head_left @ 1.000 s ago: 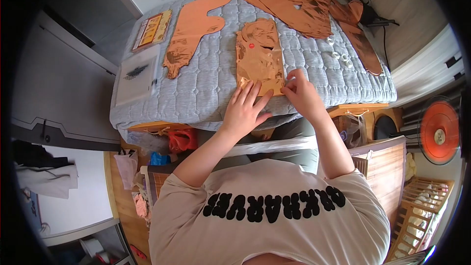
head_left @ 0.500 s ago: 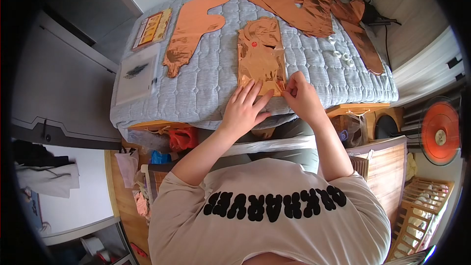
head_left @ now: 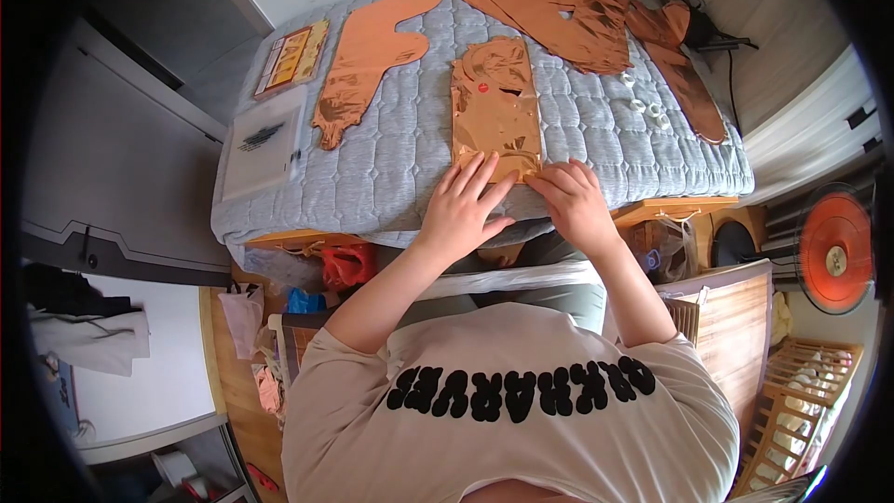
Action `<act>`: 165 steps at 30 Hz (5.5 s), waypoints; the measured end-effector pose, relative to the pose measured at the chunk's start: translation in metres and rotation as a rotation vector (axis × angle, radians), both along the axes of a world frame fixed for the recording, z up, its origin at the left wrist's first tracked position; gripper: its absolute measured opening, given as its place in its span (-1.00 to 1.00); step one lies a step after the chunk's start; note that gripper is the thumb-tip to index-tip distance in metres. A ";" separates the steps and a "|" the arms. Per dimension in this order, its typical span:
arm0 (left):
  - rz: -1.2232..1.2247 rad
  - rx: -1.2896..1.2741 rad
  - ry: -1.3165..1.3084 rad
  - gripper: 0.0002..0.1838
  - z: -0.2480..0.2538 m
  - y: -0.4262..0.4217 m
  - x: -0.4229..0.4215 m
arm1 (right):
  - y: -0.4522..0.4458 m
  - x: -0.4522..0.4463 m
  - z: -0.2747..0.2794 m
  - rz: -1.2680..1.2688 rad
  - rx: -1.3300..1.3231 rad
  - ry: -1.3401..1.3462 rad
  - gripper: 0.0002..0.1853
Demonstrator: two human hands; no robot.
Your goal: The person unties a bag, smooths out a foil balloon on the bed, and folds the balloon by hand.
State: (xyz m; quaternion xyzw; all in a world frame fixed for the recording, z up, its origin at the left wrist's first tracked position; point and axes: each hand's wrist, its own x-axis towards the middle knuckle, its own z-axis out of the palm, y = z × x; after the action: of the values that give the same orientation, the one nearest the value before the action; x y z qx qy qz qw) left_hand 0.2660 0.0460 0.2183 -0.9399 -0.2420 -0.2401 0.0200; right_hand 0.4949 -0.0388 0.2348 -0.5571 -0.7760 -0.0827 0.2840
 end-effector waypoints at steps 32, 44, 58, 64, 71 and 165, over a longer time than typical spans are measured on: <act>-0.211 -0.013 -0.409 -0.68 -0.003 0.030 -0.044 | -0.001 0.023 -0.014 0.084 0.191 0.122 -0.81; 0.053 -0.167 0.006 0.13 0.033 0.035 -0.031 | 0.006 0.013 0.025 0.034 -0.018 0.190 -0.20; -0.052 -0.097 0.158 0.10 0.037 0.049 -0.029 | 0.022 0.026 0.024 0.131 -0.267 -0.005 -0.02; -0.142 -0.201 0.035 -0.11 0.032 0.051 -0.030 | 0.020 0.032 0.024 0.213 -0.337 0.167 -0.28; -0.165 -0.277 -0.032 -0.15 0.028 0.054 -0.032 | 0.028 0.035 0.023 0.229 -0.230 0.111 -0.38; -0.239 -0.090 0.174 -0.31 0.047 0.070 -0.025 | 0.047 0.015 0.029 0.228 -0.203 -0.023 -0.51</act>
State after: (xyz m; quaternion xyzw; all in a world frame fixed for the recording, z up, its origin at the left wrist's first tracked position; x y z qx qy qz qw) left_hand 0.2415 0.1157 0.2651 -0.9792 -0.1363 -0.1472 -0.0301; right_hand 0.5097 0.0084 0.2637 -0.4900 -0.8418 0.0225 0.2251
